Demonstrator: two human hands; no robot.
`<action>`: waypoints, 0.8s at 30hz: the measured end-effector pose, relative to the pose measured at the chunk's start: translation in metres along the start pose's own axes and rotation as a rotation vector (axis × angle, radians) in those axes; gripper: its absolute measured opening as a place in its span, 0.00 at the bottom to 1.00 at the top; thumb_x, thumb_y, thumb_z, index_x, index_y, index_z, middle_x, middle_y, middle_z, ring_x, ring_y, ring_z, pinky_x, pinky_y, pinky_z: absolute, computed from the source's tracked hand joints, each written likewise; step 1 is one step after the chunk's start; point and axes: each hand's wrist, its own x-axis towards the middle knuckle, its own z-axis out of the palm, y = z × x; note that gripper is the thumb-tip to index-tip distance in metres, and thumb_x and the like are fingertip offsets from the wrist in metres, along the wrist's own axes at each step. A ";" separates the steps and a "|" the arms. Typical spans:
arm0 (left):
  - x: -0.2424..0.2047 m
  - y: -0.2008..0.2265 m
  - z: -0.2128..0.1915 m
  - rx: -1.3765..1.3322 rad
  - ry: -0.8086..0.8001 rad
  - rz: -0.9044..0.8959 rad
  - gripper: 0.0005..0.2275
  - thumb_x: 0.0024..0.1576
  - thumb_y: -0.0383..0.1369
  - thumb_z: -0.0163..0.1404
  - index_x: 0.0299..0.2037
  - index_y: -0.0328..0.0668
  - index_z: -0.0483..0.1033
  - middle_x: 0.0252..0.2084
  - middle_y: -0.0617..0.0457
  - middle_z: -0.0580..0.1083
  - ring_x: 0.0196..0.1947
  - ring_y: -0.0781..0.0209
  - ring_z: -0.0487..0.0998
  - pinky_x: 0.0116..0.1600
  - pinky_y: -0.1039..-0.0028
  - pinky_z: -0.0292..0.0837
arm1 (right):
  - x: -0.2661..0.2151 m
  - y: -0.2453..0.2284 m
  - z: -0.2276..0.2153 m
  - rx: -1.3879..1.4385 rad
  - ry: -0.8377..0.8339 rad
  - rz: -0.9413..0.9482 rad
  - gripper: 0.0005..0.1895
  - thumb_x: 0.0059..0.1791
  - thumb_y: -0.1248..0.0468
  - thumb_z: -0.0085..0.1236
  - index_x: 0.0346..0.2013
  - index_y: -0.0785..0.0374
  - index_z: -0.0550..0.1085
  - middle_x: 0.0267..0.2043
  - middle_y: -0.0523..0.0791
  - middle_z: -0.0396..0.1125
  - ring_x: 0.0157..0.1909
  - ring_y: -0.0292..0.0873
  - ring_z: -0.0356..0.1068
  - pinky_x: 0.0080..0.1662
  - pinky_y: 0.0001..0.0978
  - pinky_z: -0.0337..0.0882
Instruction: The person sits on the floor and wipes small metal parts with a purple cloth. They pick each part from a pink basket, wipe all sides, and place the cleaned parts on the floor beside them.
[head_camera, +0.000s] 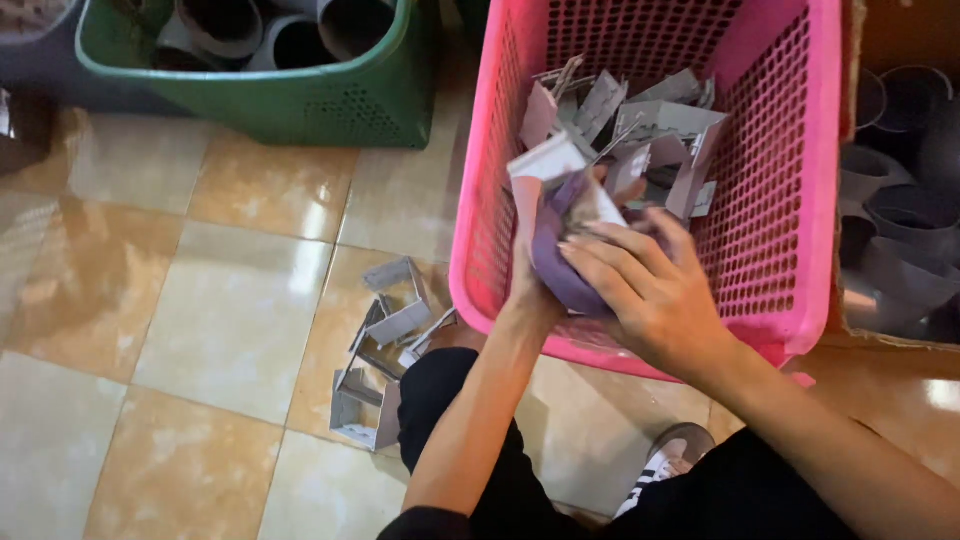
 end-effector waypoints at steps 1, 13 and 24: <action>-0.004 0.003 0.008 0.118 -0.055 0.030 0.40 0.63 0.68 0.29 0.69 0.39 0.65 0.62 0.37 0.71 0.57 0.46 0.75 0.63 0.62 0.71 | -0.003 -0.006 -0.004 -0.110 -0.043 0.021 0.23 0.47 0.65 0.61 0.58 0.61 0.75 0.58 0.44 0.72 0.63 0.45 0.68 0.68 0.53 0.59; -0.012 -0.031 -0.001 1.045 0.059 0.120 0.30 0.70 0.47 0.21 0.74 0.31 0.53 0.74 0.48 0.58 0.71 0.59 0.60 0.75 0.72 0.52 | -0.019 0.023 -0.004 -0.238 -0.211 0.320 0.40 0.63 0.45 0.29 0.75 0.78 0.65 0.81 0.55 0.51 0.82 0.52 0.35 0.68 0.73 0.18; -0.006 -0.013 -0.013 1.095 0.201 0.249 0.31 0.67 0.51 0.25 0.77 0.42 0.43 0.80 0.53 0.46 0.78 0.59 0.45 0.78 0.68 0.38 | -0.027 0.013 0.014 -0.276 -0.201 0.204 0.30 0.62 0.53 0.54 0.75 0.67 0.72 0.82 0.45 0.45 0.79 0.62 0.24 0.62 0.80 0.15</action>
